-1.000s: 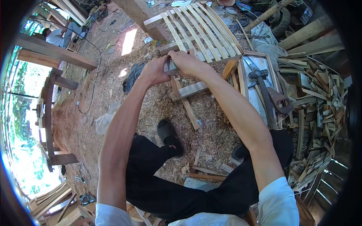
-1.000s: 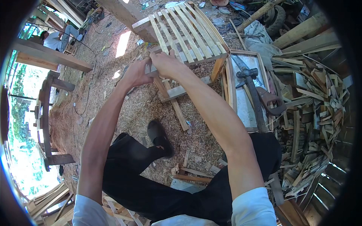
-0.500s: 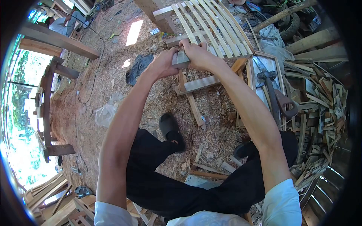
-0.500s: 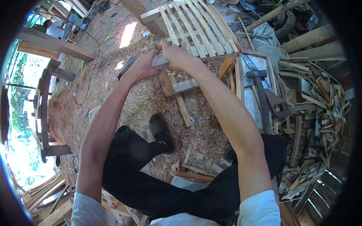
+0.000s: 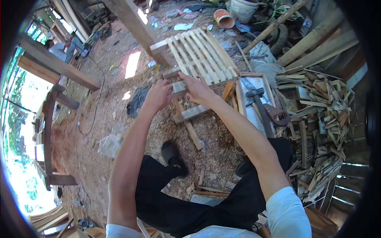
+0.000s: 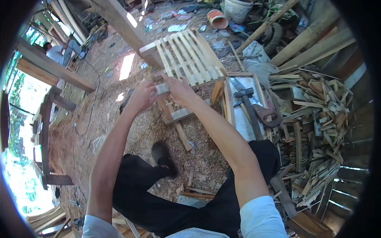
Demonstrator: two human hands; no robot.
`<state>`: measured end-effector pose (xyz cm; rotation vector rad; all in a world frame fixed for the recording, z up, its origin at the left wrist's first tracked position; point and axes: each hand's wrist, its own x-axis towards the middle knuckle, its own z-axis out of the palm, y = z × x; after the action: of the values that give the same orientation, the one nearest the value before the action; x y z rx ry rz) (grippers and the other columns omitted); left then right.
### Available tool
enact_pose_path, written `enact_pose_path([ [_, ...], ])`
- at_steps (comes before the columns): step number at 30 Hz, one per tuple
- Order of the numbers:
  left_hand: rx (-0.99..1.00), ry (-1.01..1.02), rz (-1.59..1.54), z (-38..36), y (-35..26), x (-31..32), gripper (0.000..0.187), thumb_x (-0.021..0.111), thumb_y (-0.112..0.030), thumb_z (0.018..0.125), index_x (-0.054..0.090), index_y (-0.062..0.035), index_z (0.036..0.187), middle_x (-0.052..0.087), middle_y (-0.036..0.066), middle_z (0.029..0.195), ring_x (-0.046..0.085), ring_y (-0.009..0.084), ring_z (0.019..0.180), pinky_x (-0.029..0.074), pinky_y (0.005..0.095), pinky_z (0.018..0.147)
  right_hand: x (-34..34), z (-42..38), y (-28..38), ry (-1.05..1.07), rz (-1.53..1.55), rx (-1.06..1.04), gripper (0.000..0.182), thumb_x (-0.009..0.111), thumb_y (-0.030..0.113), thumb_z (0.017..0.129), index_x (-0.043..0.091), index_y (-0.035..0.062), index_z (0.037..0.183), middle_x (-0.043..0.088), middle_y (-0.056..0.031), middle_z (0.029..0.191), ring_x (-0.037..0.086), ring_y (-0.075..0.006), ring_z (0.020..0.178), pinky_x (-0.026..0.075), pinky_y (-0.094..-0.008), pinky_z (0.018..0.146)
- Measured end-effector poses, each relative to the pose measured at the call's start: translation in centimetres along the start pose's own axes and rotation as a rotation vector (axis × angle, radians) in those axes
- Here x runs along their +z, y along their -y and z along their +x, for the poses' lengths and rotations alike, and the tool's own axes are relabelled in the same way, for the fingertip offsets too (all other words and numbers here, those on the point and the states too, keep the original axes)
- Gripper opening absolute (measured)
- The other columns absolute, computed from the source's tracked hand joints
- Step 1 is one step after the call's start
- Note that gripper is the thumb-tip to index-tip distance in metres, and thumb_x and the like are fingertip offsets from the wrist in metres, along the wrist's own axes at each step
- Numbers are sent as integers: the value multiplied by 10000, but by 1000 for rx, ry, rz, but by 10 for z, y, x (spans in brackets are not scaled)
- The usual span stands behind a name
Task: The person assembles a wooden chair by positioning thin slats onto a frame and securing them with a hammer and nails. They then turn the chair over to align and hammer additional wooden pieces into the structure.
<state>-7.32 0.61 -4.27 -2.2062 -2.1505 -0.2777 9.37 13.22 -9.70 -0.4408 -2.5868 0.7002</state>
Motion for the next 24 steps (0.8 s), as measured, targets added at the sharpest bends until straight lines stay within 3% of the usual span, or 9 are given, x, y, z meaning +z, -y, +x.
enact_pose_path([
  [4, -54, 9, 194, 3, -16, 3, 263, 686, -162, 731, 647, -57, 969, 580, 110, 1025, 546, 301, 1038, 450, 457, 863, -84, -40, 5, 88, -39, 262, 679, 607, 149, 892, 245, 58, 1459, 481, -208, 1365, 457, -346, 1275, 346, -482, 1055],
  [8, -121, -41, 205, 20, -58, 9, 275, 648, -202, 748, 651, -80, 994, 607, 97, 1014, 565, 287, 1038, 423, 502, 880, -133, -110, -66, -140, -40, 287, 485, 566, 180, 907, 435, 18, 1345, 553, -238, 1265, 527, -385, 1179, 431, -451, 979],
  [10, -183, 20, 26, 43, -94, 16, 278, 622, -221, 768, 658, -85, 1008, 642, 112, 1016, 597, 290, 1024, 433, 493, 890, -168, -154, -83, -42, -25, 524, 320, 556, 160, 929, 545, -15, 1197, 641, -206, 1076, 647, -316, 968, 518, -394, 832],
  [12, -270, 129, -252, 66, -140, 31, 298, 612, -246, 790, 675, -73, 1025, 678, 149, 1010, 639, 311, 986, 473, 453, 888, -164, -206, -141, -83, 81, 744, 239, 544, 141, 931, 583, -20, 1102, 666, -120, 949, 651, -188, 804, 531, -326, 680],
  [14, -298, 154, -512, 89, -183, 69, 326, 607, -265, 791, 693, -45, 1015, 689, 191, 990, 665, 335, 935, 512, 425, 856, -173, -231, -136, -117, 525, 1030, 228, 531, 140, 934, 604, -10, 1089, 650, -77, 880, 607, -107, 765, 510, -287, 615],
  [17, -309, 196, -780, 118, -246, 135, 322, 602, -224, 765, 705, 4, 967, 678, 242, 967, 662, 372, 939, 521, 412, 852, -144, -255, -178, -75, 389, 909, 223, 545, 156, 914, 634, -14, 1028, 661, -107, 850, 625, -176, 764, 519, -322, 687],
  [18, -316, 185, -815, 124, -266, 153, 321, 613, -227, 753, 705, 5, 955, 677, 249, 961, 661, 374, 951, 519, 421, 848, -151, -253, -160, 11, 31, 704, 240, 556, 154, 878, 655, -24, 1004, 681, -164, 893, 650, -274, 821, 508, -377, 778],
  [20, -401, 321, -821, 136, -295, 177, 367, 636, -250, 793, 676, 47, 1004, 671, 253, 1013, 670, 354, 940, 522, 401, 833, -130, -254, -172, 69, 40, 776, 274, 569, 174, 840, 672, -13, 1011, 678, -210, 979, 650, -348, 925, 476, -419, 860],
  [24, -699, 310, -870, 141, -320, 202, 279, 649, -224, 791, 696, 29, 901, 691, 202, 928, 682, 284, 834, 534, 377, 752, -103, -236, -175, 294, -19, 908, 341, 582, 229, 832, 669, -31, 1037, 664, -251, 1034, 642, -365, 1001, 471, -432, 886],
])
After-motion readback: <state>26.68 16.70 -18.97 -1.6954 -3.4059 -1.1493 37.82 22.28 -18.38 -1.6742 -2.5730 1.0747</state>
